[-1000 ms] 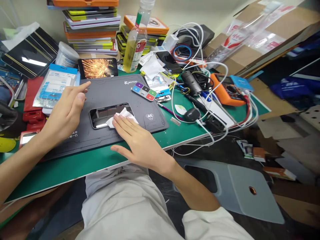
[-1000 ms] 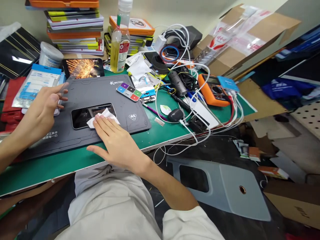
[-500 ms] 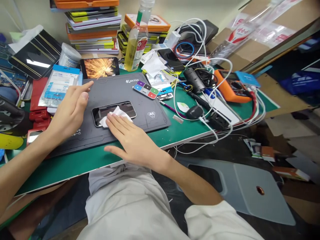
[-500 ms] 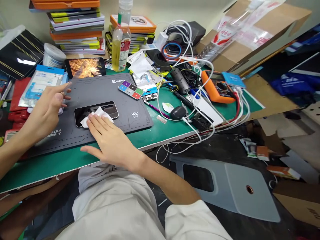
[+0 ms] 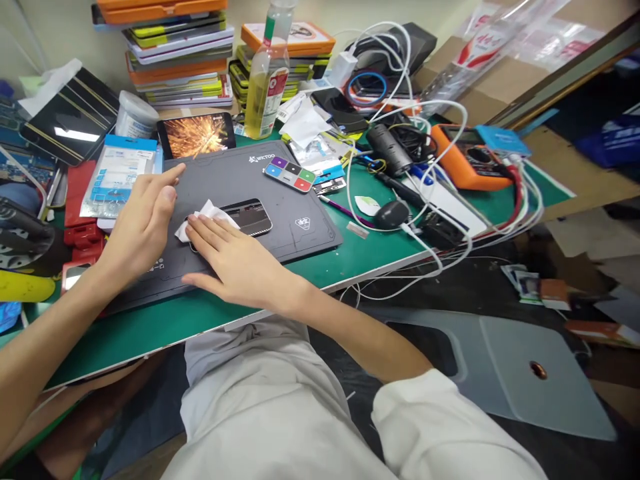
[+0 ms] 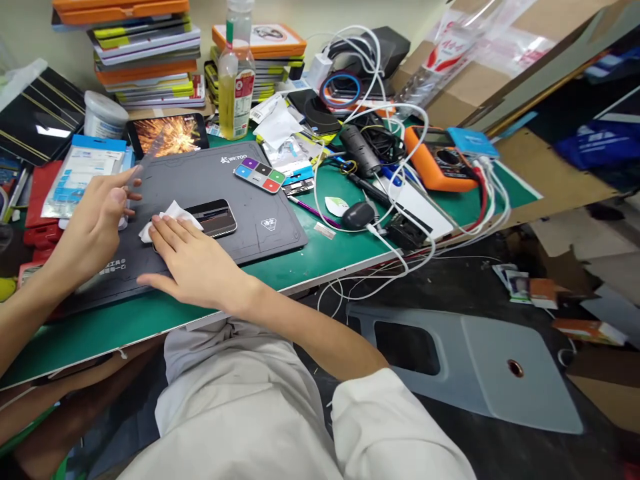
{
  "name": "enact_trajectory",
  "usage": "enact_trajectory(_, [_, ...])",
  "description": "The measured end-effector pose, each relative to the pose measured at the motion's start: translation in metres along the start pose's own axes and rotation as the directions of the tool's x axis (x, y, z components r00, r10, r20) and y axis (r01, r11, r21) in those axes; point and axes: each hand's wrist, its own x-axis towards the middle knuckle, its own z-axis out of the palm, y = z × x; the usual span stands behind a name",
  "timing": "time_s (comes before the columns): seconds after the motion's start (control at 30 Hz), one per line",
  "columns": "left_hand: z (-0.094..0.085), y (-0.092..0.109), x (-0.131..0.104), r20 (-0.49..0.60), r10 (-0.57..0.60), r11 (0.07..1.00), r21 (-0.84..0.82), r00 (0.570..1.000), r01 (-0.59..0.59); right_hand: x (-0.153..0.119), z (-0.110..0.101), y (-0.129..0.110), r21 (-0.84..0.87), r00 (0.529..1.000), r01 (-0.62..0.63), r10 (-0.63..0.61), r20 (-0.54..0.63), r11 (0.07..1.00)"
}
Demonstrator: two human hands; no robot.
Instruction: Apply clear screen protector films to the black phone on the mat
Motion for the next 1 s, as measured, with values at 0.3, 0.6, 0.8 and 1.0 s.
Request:
enact_trajectory(0.3, [0.001, 0.001, -0.002, 0.007, -0.017, 1.000, 0.002, 1.000, 0.017, 0.018, 0.002, 0.004, -0.001, 1.000, 0.002, -0.002, 0.009, 1.000])
enact_trajectory(0.6, [0.001, 0.001, -0.001, 0.013, -0.011, 1.000, 0.025, 1.000, 0.011, -0.009, 0.009, -0.013, -0.023, 0.999, 0.032, -0.032, -0.016, 0.999])
enact_trajectory(0.8, [0.000, 0.003, -0.002, 0.023, -0.005, 1.000, 0.027, 1.000, 0.005, -0.020, 0.005, -0.003, 0.007, 1.000, 0.024, -0.024, -0.019, 1.000])
enact_trajectory(1.0, [-0.002, 0.001, 0.001, 0.001, 0.020, 0.999, 0.051, 1.000, -0.020, 0.012, -0.005, 0.018, -0.049, 0.999, -0.029, 0.028, -0.030, 0.998])
